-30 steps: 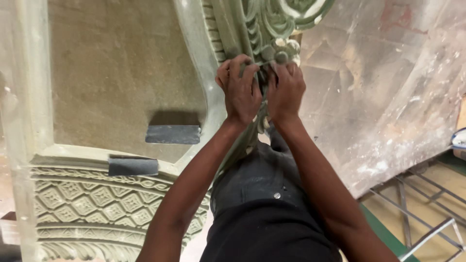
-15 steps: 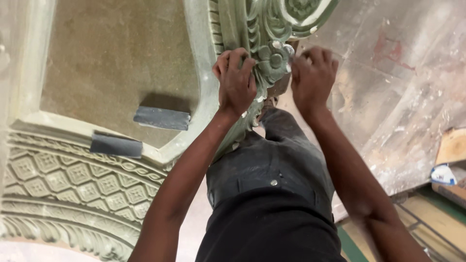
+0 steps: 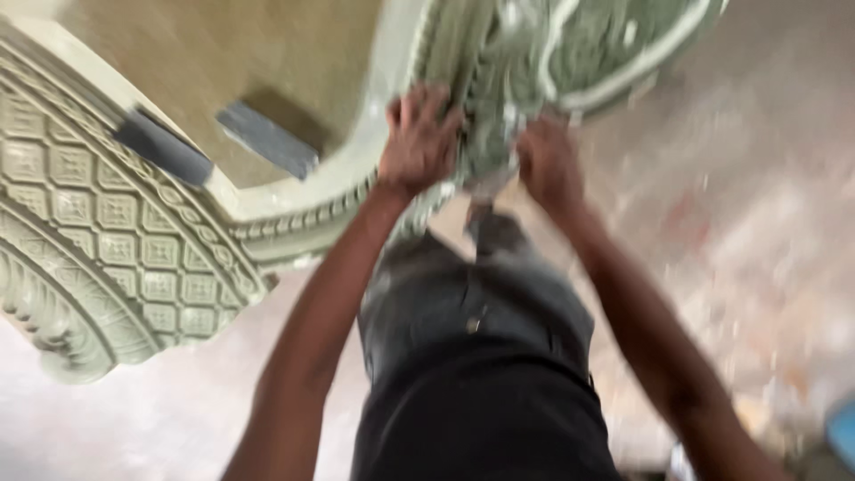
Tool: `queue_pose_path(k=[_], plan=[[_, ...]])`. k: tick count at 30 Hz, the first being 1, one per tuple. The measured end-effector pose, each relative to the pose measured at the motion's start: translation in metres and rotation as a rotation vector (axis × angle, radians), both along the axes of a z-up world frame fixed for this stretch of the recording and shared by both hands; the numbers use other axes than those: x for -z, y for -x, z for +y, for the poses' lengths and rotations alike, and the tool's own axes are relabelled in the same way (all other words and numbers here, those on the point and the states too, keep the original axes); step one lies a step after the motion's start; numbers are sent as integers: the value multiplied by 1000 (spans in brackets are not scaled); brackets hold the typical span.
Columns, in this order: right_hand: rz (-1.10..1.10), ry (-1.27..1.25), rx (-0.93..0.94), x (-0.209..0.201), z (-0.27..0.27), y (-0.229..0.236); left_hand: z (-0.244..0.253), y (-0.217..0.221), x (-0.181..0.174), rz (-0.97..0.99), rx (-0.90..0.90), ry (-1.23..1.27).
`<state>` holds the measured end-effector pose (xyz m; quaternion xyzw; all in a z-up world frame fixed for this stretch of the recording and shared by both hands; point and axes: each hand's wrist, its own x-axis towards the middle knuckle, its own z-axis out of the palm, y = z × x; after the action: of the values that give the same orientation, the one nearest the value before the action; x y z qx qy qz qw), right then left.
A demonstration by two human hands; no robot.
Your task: The person sands the ornate carved details of a wooden furniture piece using a small piece of sandpaper held in their fingers, reaching into various crevices and curved surfaces.
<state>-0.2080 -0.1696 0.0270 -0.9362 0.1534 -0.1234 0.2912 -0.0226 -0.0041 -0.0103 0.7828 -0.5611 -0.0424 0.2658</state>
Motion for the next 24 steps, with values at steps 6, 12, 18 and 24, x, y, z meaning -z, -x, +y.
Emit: queue_pose_path(k=[6,12,18,24], plan=[[-101,-66,-46,22,-33,2,0,12,7,-90,-70,-123],[-83,-163,-289,-17,-40,-28,17,45,-17,-128,-185,-251],[22,-195,-655,-24,-80,-55,13,43,-15,-71,-187,-266],[41,-113,-420,-7,-58,-21,14,49,-16,-138,-264,-274]])
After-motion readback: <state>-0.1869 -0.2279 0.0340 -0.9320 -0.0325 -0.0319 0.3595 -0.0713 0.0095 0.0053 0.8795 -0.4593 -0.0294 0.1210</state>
